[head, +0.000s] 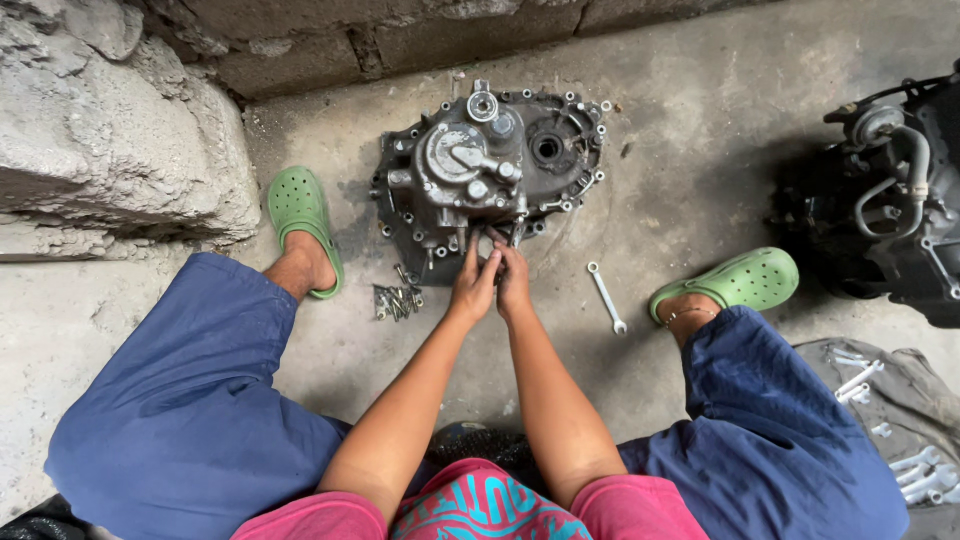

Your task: The person sits on the floor and uses a wrench to tighten bolts on a disassembled engine block. They repeatedly reposition the engine part and adjust multiple bolts around its perimeter.

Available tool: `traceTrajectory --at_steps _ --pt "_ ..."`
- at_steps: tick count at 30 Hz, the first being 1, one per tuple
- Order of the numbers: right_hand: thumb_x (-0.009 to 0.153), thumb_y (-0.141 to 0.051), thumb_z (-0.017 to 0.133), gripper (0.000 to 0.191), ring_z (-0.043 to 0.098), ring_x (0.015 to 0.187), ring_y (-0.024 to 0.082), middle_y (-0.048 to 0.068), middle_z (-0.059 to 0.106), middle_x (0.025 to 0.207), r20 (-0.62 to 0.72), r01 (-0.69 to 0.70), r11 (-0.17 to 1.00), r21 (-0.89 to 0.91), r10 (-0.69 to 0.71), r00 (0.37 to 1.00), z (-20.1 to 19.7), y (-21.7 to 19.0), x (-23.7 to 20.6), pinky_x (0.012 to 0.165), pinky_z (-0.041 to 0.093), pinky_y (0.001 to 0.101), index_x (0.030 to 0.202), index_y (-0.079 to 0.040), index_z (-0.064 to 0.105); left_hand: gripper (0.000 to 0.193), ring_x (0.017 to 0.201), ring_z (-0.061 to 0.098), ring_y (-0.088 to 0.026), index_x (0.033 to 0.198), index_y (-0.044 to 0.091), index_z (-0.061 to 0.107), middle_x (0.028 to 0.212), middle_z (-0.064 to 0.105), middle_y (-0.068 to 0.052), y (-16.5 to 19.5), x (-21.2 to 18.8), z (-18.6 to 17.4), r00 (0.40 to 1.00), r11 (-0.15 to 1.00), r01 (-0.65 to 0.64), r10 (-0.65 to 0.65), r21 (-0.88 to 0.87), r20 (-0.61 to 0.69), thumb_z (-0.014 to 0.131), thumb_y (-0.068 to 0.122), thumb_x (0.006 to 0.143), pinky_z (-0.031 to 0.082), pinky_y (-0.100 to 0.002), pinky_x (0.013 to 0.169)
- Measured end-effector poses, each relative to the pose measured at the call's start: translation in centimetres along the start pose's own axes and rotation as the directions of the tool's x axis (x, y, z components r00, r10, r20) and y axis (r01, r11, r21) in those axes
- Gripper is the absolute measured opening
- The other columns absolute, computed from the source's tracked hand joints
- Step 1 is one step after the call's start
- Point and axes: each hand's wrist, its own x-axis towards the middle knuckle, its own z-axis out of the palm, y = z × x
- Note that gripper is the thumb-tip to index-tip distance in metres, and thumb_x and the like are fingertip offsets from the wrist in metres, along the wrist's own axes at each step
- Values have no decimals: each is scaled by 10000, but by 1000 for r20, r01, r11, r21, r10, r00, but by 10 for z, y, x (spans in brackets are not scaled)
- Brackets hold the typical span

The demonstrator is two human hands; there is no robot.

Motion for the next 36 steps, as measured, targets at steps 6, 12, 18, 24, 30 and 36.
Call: traceTrajectory --at_steps 6,12,18,24,30,36 --pt "945 -268 590 563 371 599 78 -72 364 659 95 -83 969 232 62 994 2 1 1 577 342 252 1446 -11 585 897 1268 558 -322 1623 46 257 1397 541 -238 -7 -1 3 987 987 -159 159 9 -19 597 565 975 452 -374 1034" --pt "938 -263 585 608 359 601 71 -68 351 650 154 -105 959 262 66 986 3 -3 -1 587 324 243 1479 10 530 977 1494 397 -342 1592 -37 247 1605 388 -274 -9 1 3 989 989 -147 147 -27 14 613 588 937 340 -377 1184" --pt "943 -266 571 551 356 603 68 -70 361 662 131 -71 982 176 48 990 -2 -2 8 560 298 233 1423 5 584 990 1491 360 -379 1589 -63 244 1603 355 -302 -7 0 5 988 983 -151 147 103 49 632 574 938 323 -392 1184" --pt "1126 -327 476 374 596 842 192 39 648 912 -40 364 755 -546 -458 888 -12 2 -2 765 507 357 1146 -1 657 934 1143 651 -364 1605 34 271 1221 647 -258 -2 -4 6 999 995 -29 32 92 -34 603 563 909 503 -394 980" --pt "1032 -297 551 341 710 771 280 206 731 867 -9 188 590 -785 -315 949 -4 -4 -26 708 542 407 1023 1 716 596 1032 723 -323 1378 75 584 1101 748 -190 -8 0 -2 975 988 -135 147 81 -168 616 513 975 544 -397 880" --pt "1018 -282 579 349 659 719 190 135 746 852 12 98 764 -638 -118 993 -2 -11 -6 656 520 351 1073 13 757 434 905 740 -342 1074 47 735 963 757 -194 -4 7 -7 964 986 -106 134 128 -231 607 449 976 552 -403 792"
